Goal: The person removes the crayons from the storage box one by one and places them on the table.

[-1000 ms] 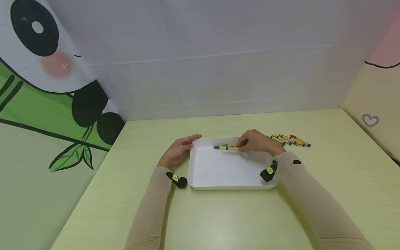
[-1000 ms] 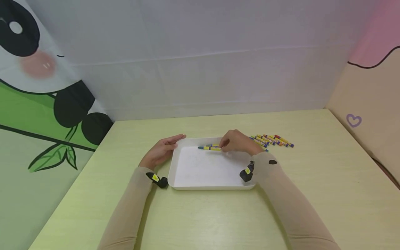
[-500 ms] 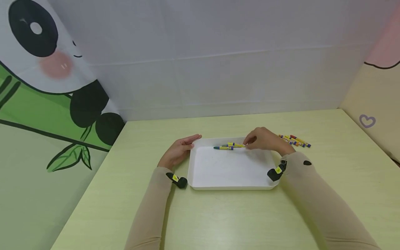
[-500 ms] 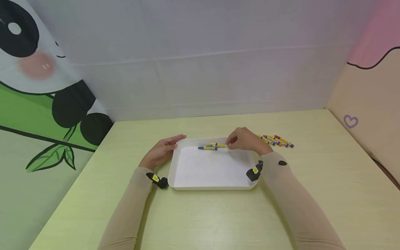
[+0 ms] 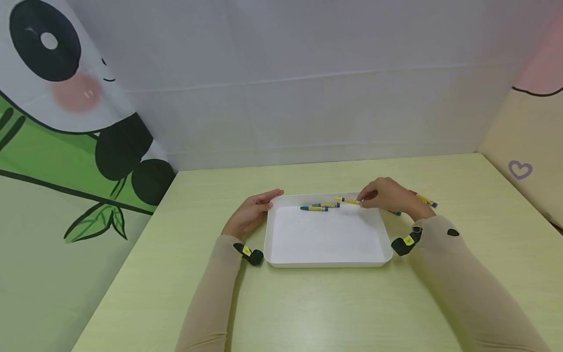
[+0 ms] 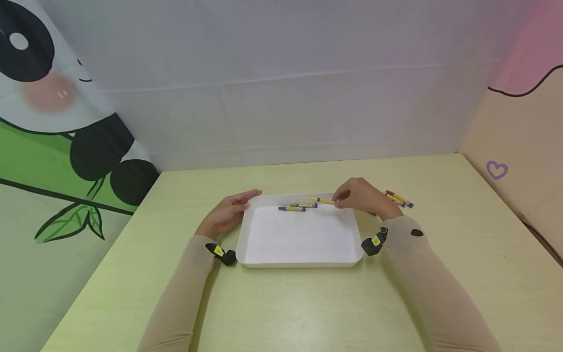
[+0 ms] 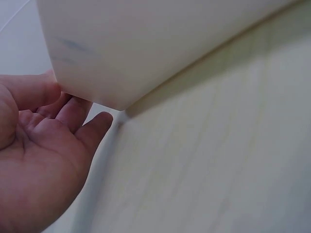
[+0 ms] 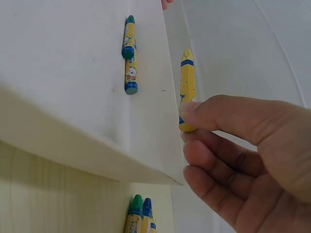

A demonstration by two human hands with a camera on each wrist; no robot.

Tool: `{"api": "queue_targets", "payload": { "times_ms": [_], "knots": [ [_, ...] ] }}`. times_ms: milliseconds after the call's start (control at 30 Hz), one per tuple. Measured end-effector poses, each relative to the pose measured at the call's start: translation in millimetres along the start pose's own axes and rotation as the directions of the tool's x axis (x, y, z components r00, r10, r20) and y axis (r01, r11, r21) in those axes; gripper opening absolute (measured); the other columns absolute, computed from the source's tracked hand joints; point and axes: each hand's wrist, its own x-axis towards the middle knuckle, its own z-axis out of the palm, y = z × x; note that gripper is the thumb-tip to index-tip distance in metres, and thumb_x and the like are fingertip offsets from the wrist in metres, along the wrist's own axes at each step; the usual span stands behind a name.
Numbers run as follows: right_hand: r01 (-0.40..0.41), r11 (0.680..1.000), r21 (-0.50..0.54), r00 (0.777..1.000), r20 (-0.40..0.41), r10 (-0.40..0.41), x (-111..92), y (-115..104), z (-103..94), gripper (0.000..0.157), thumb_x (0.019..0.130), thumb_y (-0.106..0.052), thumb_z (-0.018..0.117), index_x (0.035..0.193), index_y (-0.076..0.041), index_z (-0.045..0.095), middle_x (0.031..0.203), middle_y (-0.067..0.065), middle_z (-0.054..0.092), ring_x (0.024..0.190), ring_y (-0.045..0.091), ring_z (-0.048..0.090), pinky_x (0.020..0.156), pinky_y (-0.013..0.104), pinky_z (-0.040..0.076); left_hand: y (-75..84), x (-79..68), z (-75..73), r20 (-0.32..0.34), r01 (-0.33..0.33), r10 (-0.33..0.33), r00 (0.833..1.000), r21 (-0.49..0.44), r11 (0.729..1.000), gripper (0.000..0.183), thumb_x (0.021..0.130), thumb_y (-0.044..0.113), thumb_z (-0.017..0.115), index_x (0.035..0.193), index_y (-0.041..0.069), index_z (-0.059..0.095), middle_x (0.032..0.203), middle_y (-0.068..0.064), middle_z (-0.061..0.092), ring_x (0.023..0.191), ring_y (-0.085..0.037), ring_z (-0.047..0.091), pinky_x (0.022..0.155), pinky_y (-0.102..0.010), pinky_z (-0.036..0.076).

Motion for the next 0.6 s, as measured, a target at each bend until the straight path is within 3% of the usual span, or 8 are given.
{"api": "queue_targets", "payload": {
  "times_ms": [300,600],
  "knots": [
    [-0.031,0.999,-0.023,0.999,-0.04,0.03,-14,12,-9.5,0.016,0.088,-0.013,0.068,0.101,-0.007,0.075,0.098,0.008,0.073,0.089,0.017,0.065,0.078,0.035,0.053,0.4,1.2,-0.3,-0.01,0.006,-0.006,1.0,0.002,1.0,0.049,0.099,-0.007,0.04,0.146,0.003,0.039,0.154,-0.009,0.036,0.146,-0.021,0.025,0.119,-0.042,0.023],
    [-0.049,0.999,-0.018,0.996,-0.081,0.048,-28,29,-14.6,0.017,0.087,-0.014,0.069,0.1,-0.006,0.075,0.1,0.01,0.073,0.086,0.015,0.064,0.074,0.029,0.051,1.4,0.8,-0.2,-0.012,0.009,-0.009,1.0,0.004,1.0,0.048,0.099,-0.006,0.04,0.146,0.003,0.04,0.154,-0.009,0.036,0.146,-0.02,0.024,0.119,-0.041,0.022]
  ]
}}
